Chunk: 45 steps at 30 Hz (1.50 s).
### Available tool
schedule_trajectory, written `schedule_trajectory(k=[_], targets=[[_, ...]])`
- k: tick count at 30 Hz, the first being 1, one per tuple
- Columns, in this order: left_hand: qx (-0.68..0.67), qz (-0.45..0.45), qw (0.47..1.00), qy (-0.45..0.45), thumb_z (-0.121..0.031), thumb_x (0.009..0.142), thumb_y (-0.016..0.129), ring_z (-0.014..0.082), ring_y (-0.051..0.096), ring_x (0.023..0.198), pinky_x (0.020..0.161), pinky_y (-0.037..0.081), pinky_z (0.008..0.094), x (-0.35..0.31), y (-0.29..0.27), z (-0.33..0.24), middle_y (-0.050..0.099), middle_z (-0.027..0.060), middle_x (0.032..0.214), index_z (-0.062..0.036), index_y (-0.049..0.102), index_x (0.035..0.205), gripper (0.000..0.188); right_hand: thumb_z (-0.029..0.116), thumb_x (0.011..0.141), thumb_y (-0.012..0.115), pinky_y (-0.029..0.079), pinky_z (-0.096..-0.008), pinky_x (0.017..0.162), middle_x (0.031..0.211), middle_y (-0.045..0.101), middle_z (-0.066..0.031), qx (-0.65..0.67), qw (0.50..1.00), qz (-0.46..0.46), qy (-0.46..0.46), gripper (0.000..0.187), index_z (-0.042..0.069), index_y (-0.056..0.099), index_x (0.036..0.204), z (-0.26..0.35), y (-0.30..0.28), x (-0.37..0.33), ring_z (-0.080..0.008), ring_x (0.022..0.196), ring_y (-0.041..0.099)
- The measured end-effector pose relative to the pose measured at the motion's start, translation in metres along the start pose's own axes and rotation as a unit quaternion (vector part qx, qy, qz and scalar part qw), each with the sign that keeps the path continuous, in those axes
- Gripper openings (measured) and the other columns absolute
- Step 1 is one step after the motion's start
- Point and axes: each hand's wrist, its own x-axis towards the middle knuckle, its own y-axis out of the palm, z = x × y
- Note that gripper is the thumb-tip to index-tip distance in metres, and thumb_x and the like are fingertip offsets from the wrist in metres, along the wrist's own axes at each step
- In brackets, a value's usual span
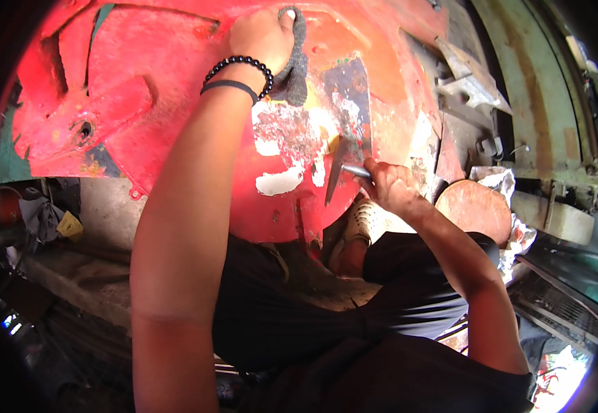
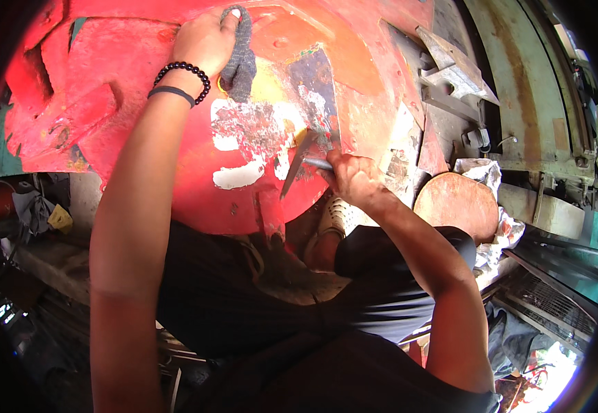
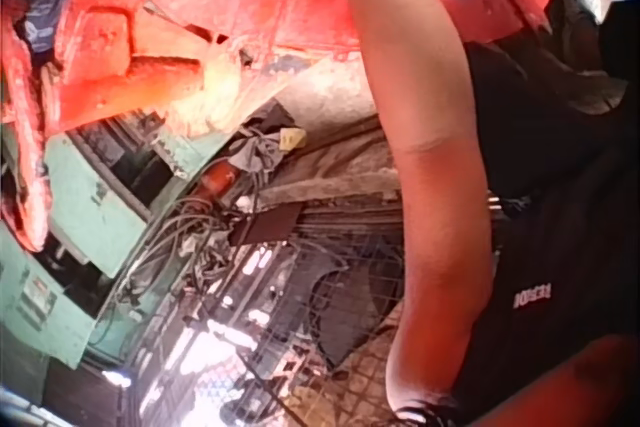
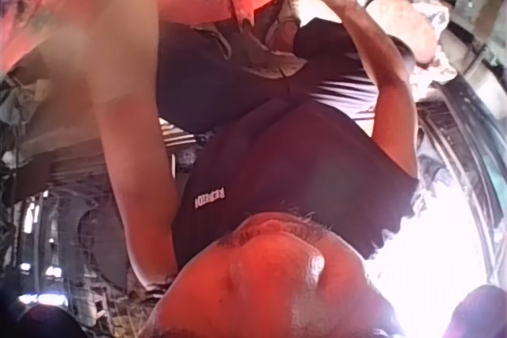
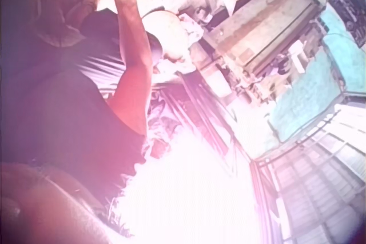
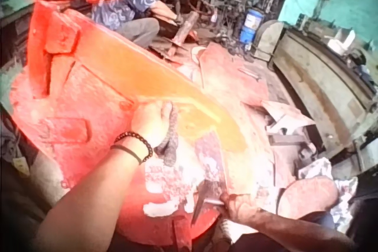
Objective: The person sits on the floor and uses a metal scraper to remove red paint from a large red metal part. The person repeatedly scrapes the same area, gradually exposing the underlying surface.
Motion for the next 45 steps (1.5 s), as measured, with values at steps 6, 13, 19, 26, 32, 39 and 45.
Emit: schedule_trajectory(k=[6,13,19,26,32,39,45], targets=[[-0.008,-0.005,1.0,0.0,-0.031,0.097,0.05,0.0405,0.065,0.087,0.081,0.05,0.0475,-0.001,-0.001,-0.001,0.068,0.0243,0.089,-0.0016,0.067,0.092,0.034,0.034,0.092,0.062,0.053,-0.0477,0.063,0.076,0.066,-0.0181,-0.072,0.995,-0.066,0.006,0.03,0.006,0.058,0.101,-0.003,0.003,-0.005,-0.0379,0.07,0.066],[0.05,0.044,0.998,-0.02,-0.036,0.097,0.047,0.0417,0.063,0.097,0.088,0.049,0.049,0.003,-0.003,0.003,0.067,0.0246,0.101,-0.0036,0.065,0.107,0.039,0.035,0.093,0.061,0.053,-0.0486,0.064,0.075,0.066,-0.019,-0.079,0.996,-0.009,0.047,0.03,0.006,0.058,0.102,0.001,-0.005,-0.002,-0.039,0.071,0.066],[0.078,0.041,0.996,0.011,-0.038,0.098,0.045,0.0433,0.062,0.102,0.091,0.048,0.0511,0.005,-0.007,0.005,0.067,0.0244,0.105,-0.004,0.063,0.115,0.042,0.037,0.091,0.063,0.053,-0.0476,0.064,0.076,0.066,-0.0172,-0.03,0.999,-0.008,0.005,0.033,0.006,0.06,0.102,0.002,-0.006,-0.003,-0.0371,0.072,0.067],[0.078,0.064,0.995,-0.021,-0.038,0.098,0.045,0.043,0.062,0.102,0.091,0.048,0.0507,0.004,-0.011,-0.004,0.067,0.0239,0.105,-0.0059,0.063,0.117,0.042,0.037,0.092,0.062,0.053,-0.0474,0.066,0.075,0.066,-0.0184,-0.053,0.998,-0.024,0.001,0.038,0.003,0.058,0.108,0.001,-0.002,0.001,-0.0384,0.072,0.066],[0.088,0.051,0.995,-0.012,-0.039,0.098,0.045,0.0426,0.061,0.104,0.092,0.047,0.0502,0.006,-0.007,0.005,0.067,0.0238,0.106,-0.0055,0.063,0.117,0.042,0.037,0.092,0.061,0.053,-0.0473,0.066,0.076,0.066,-0.0189,-0.083,0.995,-0.042,0.029,0.038,0.004,0.057,0.109,0.0,0.003,0.002,-0.0384,0.074,0.067],[0.079,0.06,0.995,-0.006,-0.038,0.098,0.045,0.0432,0.061,0.103,0.092,0.047,0.0506,0.007,-0.005,0.009,0.066,0.0242,0.107,-0.0048,0.063,0.115,0.042,0.036,0.092,0.062,0.054,-0.0471,0.064,0.075,0.066,-0.0173,-0.052,0.999,0.007,0.012,0.035,0.006,0.06,0.109,-0.002,0.006,-0.001,-0.0374,0.071,0.067],[0.077,0.056,0.995,0.003,-0.038,0.098,0.045,0.0434,0.061,0.103,0.091,0.047,0.0513,0.007,-0.006,0.007,0.066,0.0248,0.106,-0.0042,0.063,0.115,0.042,0.038,0.09,0.064,0.053,-0.0472,0.06,0.071,0.065,-0.0151,-0.035,0.999,-0.034,-0.019,0.035,0.007,0.059,0.108,-0.001,0.005,0.0,-0.0365,0.065,0.065]])
